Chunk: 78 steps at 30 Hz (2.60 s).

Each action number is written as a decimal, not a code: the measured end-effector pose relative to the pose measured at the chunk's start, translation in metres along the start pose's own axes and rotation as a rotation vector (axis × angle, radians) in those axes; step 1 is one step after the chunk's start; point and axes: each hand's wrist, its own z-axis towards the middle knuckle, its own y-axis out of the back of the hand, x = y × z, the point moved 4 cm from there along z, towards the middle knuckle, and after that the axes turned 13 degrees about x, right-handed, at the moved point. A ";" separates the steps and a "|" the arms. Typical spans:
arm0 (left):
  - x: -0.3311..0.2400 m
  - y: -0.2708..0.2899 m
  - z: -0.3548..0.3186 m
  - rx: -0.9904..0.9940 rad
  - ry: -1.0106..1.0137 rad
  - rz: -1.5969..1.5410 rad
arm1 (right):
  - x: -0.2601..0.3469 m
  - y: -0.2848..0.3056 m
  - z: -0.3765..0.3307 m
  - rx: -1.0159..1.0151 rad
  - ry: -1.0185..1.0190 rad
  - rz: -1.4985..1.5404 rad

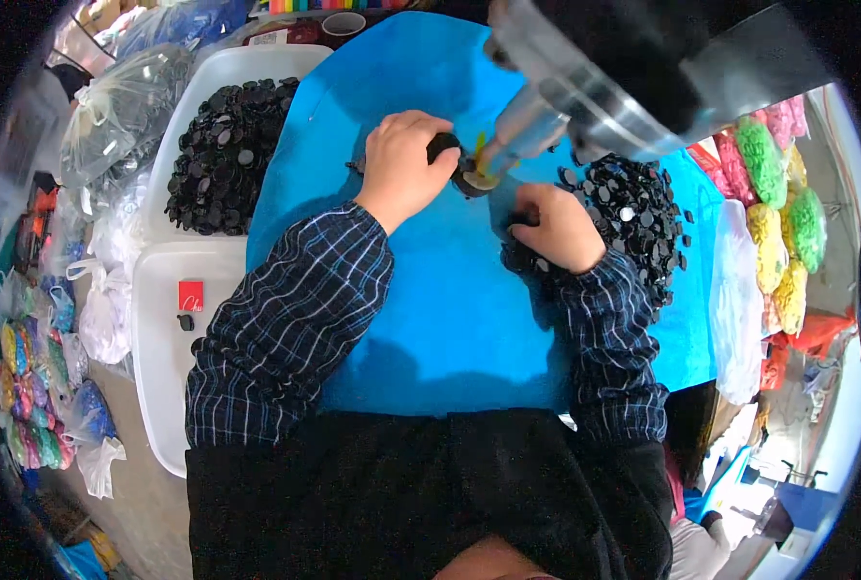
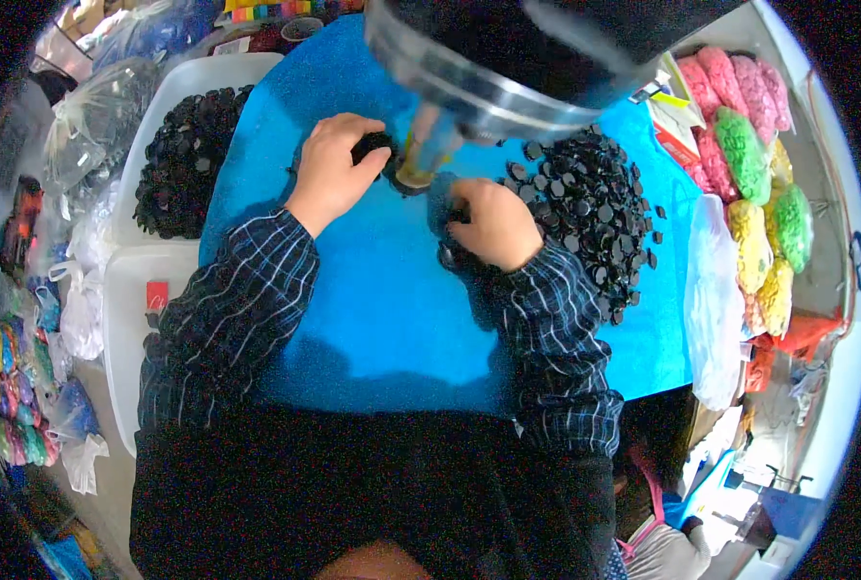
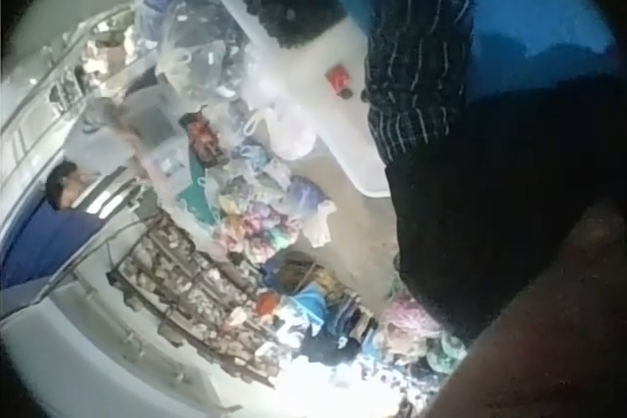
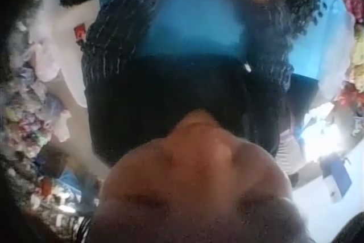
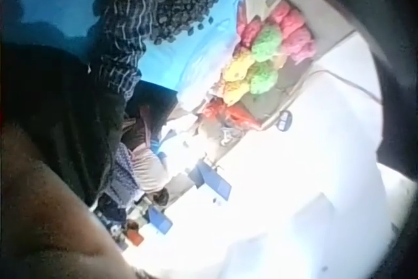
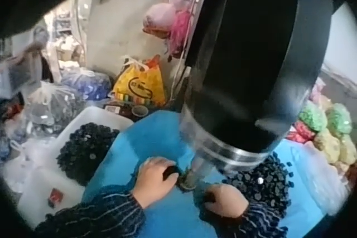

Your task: Assembling small mechanical components at a workstation and placing them into a plastic bag.

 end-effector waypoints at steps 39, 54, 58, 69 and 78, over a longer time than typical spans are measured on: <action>-0.007 -0.002 -0.001 -0.043 -0.023 0.013 | 0.002 -0.010 0.034 -0.442 0.145 0.559; -0.002 0.003 0.000 -0.009 -0.007 -0.014 | -0.071 0.005 0.007 -0.477 -0.156 -0.150; -0.001 0.001 -0.002 -0.018 -0.008 -0.016 | -0.045 -0.007 0.002 -0.399 -0.108 0.020; -0.020 -0.002 0.000 -0.041 -0.134 -0.001 | -0.048 -0.013 0.012 -0.352 -0.091 0.425; -0.008 0.003 0.002 -0.012 -0.077 0.017 | -0.010 -0.014 0.035 -0.392 0.147 0.517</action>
